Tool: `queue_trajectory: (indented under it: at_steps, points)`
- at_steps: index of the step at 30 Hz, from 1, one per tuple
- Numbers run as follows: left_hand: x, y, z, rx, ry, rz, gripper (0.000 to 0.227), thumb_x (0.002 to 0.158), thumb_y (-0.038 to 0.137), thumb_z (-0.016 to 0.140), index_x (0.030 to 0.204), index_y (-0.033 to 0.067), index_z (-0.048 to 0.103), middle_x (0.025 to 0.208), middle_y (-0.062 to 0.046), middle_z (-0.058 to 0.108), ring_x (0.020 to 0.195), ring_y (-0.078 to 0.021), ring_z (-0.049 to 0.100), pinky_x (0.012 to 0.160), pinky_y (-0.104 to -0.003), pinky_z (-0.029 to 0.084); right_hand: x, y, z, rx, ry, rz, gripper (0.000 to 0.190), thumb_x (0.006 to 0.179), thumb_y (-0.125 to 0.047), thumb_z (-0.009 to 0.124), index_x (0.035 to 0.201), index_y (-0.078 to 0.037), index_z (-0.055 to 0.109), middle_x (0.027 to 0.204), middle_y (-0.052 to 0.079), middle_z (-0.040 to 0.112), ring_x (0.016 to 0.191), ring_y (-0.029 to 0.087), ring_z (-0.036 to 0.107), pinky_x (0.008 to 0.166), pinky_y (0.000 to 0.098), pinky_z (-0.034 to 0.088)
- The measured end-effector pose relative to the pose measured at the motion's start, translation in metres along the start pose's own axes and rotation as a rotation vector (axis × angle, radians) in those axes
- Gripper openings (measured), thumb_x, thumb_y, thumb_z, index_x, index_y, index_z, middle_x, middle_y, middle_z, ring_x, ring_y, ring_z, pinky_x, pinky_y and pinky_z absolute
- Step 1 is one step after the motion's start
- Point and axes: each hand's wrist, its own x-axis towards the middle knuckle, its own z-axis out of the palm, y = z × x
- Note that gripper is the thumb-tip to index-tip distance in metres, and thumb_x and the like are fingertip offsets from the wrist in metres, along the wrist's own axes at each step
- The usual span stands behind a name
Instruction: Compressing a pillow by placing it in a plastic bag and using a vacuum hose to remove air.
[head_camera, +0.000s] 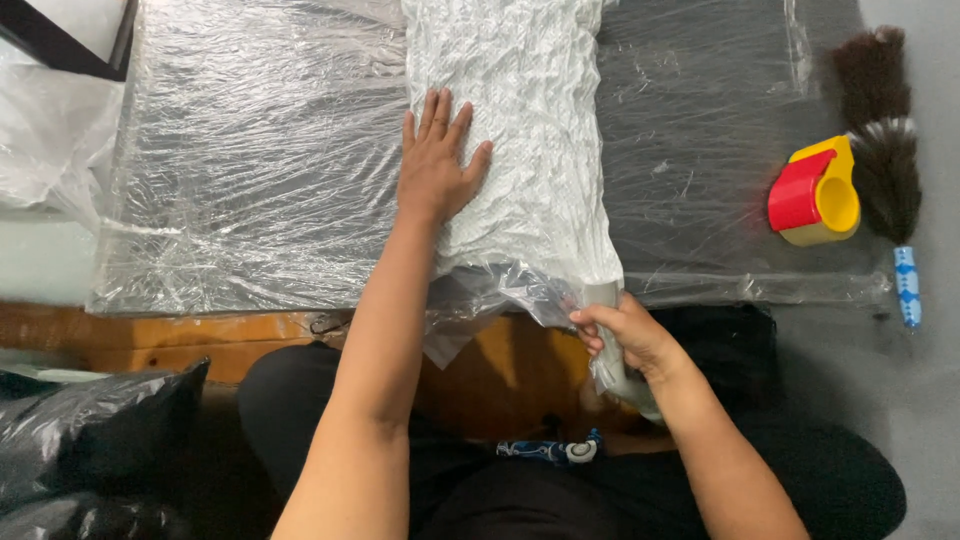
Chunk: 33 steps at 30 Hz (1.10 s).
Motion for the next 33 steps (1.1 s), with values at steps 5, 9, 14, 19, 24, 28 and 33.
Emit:
queue_trajectory:
  at_steps: [5, 9, 14, 19, 24, 28, 33]
  points:
    - [-0.0004, 0.0008, -0.0014, 0.011, -0.019, -0.005, 0.077, 0.101, 0.062, 0.021, 0.163, 0.0165, 0.025, 0.171, -0.009, 0.005, 0.156, -0.0208, -0.006, 0.125, -0.046, -0.01, 0.0017, 0.0019, -0.0018, -0.014, -0.002, -0.027, 0.019, 0.085, -0.008, 0.068, 0.07, -0.006, 0.057, 0.05, 0.005, 0.047, 0.044, 0.015, 0.045, 0.047, 0.0307, 0.042]
    - [0.0002, 0.0019, -0.0029, 0.022, -0.04, -0.018, 0.077, 0.1, 0.062, 0.02, 0.163, 0.0174, 0.023, 0.171, -0.009, 0.004, 0.156, -0.0204, -0.007, 0.125, -0.046, -0.01, 0.0034, 0.0047, -0.0038, 0.0, -0.015, -0.028, 0.017, 0.086, -0.007, 0.067, 0.071, -0.005, 0.058, 0.049, 0.006, 0.047, 0.043, 0.014, 0.044, 0.045, 0.0303, 0.04]
    - [-0.0004, 0.0014, -0.0015, 0.018, -0.028, -0.014, 0.077, 0.101, 0.062, 0.021, 0.163, 0.0171, 0.024, 0.171, -0.009, 0.005, 0.156, -0.0206, -0.005, 0.125, -0.047, -0.009, 0.0003, 0.0011, 0.0, 0.0, 0.005, -0.019, 0.008, 0.085, -0.007, 0.068, 0.082, -0.002, 0.062, 0.051, 0.005, 0.046, 0.044, 0.014, 0.043, 0.046, 0.0299, 0.039]
    - [0.0005, 0.0015, -0.0017, 0.031, -0.034, -0.016, 0.077, 0.101, 0.062, 0.019, 0.163, 0.0179, 0.023, 0.171, -0.009, 0.004, 0.156, -0.0205, -0.006, 0.125, -0.047, -0.01, -0.0004, -0.0003, 0.0015, -0.013, 0.021, -0.026, 0.011, 0.084, -0.008, 0.069, 0.077, -0.004, 0.061, 0.051, 0.004, 0.046, 0.043, 0.014, 0.043, 0.046, 0.0303, 0.04]
    - [0.0004, 0.0022, -0.0029, 0.015, -0.034, -0.02, 0.076, 0.101, 0.061, 0.022, 0.163, 0.0174, 0.025, 0.171, -0.009, 0.005, 0.156, -0.0207, -0.005, 0.125, -0.047, -0.009, 0.0007, 0.0011, 0.0001, -0.019, 0.023, -0.02, 0.01, 0.085, -0.008, 0.068, 0.089, 0.001, 0.065, 0.052, 0.004, 0.046, 0.045, 0.014, 0.043, 0.047, 0.0305, 0.041]
    - [0.0014, 0.0009, -0.0004, 0.014, -0.019, -0.021, 0.076, 0.101, 0.06, 0.024, 0.162, 0.0164, 0.028, 0.171, -0.009, 0.008, 0.157, -0.0208, -0.004, 0.125, -0.046, -0.008, 0.0003, 0.0007, 0.002, 0.011, 0.035, 0.004, 0.02, 0.085, -0.007, 0.068, 0.103, 0.003, 0.066, 0.052, 0.004, 0.045, 0.044, 0.013, 0.044, 0.046, 0.0293, 0.041]
    - [0.001, 0.0006, 0.002, 0.008, 0.006, -0.007, 0.075, 0.101, 0.06, 0.025, 0.162, 0.0161, 0.029, 0.171, -0.009, 0.009, 0.157, -0.021, -0.002, 0.125, -0.047, -0.007, 0.0009, 0.0028, -0.0008, 0.018, 0.008, -0.009, 0.009, 0.086, -0.008, 0.068, 0.091, -0.002, 0.063, 0.051, 0.004, 0.045, 0.044, 0.013, 0.043, 0.046, 0.0291, 0.04]
